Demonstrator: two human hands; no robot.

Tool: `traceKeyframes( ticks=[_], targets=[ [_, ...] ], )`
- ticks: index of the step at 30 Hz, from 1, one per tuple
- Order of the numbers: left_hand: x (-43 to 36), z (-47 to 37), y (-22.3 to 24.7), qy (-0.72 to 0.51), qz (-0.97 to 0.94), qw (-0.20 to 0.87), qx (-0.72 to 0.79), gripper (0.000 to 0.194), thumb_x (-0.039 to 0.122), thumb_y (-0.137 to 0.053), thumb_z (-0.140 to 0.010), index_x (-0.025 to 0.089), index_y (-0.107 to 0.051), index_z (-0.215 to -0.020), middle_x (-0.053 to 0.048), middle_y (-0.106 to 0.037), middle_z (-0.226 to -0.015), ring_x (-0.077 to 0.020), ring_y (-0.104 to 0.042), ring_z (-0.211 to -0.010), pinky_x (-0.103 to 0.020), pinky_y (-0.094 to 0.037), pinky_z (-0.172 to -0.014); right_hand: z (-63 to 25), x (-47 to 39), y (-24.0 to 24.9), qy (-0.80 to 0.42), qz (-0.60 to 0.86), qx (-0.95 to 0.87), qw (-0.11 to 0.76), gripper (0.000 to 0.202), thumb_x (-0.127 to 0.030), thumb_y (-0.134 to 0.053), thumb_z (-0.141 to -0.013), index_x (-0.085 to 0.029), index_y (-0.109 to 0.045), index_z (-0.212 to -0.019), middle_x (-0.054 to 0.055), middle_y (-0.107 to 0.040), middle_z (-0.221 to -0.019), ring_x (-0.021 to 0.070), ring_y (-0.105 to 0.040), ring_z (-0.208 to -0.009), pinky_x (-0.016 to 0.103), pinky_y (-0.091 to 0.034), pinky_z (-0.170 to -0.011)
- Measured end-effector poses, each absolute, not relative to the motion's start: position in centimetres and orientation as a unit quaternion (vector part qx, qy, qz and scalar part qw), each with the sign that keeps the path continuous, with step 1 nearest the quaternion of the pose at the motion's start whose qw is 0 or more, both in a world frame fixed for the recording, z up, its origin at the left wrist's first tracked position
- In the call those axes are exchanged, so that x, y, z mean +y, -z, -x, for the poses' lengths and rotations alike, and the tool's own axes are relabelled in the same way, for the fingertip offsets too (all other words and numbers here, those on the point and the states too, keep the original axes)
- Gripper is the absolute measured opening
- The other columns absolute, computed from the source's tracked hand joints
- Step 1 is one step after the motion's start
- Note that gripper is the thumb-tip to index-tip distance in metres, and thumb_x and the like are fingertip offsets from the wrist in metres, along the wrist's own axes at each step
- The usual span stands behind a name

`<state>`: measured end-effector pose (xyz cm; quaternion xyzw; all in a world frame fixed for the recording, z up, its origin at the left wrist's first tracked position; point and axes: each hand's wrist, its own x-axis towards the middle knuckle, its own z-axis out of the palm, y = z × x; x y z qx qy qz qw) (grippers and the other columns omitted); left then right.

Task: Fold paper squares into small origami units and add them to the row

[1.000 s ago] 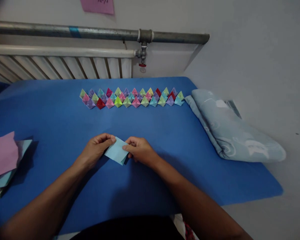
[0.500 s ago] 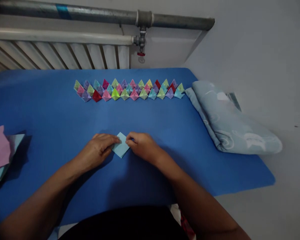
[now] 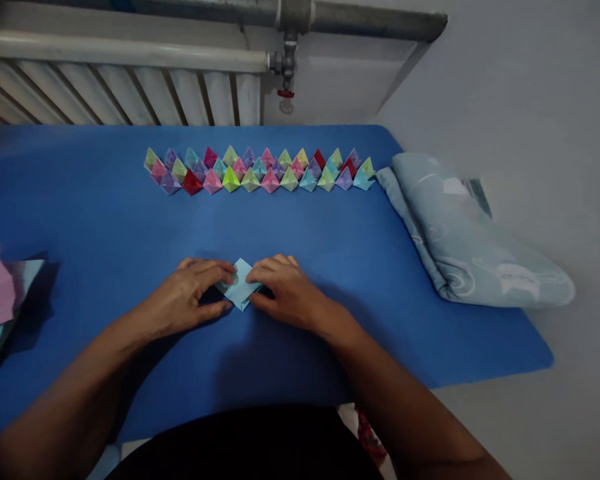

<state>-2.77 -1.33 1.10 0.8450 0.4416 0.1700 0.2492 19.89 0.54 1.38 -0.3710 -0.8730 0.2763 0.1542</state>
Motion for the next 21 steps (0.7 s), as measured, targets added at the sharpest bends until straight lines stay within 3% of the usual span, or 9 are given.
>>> traceKeyframes(
  ticks=[7, 21],
  targets=[
    [-1.53, 2.44, -0.92, -0.167, -0.863, 0.184, 0.441, 0.011, 0.017, -0.056, -0.084, 0.016, -0.063, -0.092, -0.01, -0.065, -0.117, -0.0245, -0.061, -0.106, -0.041, -0.043, -0.093, -19.98, 0.93, -0.53, -0.252, 0.392, -0.868, 0.172, 0.012, -0.01, -0.057, -0.084, -0.018, -0.063, -0.089, 0.008, -0.065, -0.103, 0.0219, -0.058, -0.099, 0.039, -0.043, -0.09],
    [-1.03, 2.04, -0.56, -0.149, -0.817, 0.175, 0.529, 0.013, 0.018, -0.053, -0.088, 0.015, -0.065, -0.082, -0.008, -0.067, -0.107, -0.0242, -0.061, -0.097, -0.046, -0.045, -0.088, -19.31, 1.02, -0.24, -0.252, 0.472, -0.82, 0.204, 0.017, -0.015, -0.058, -0.087, -0.02, -0.057, -0.071, 0.007, -0.066, -0.101, 0.0218, -0.06, -0.102, 0.04, -0.044, -0.088]
  ],
)
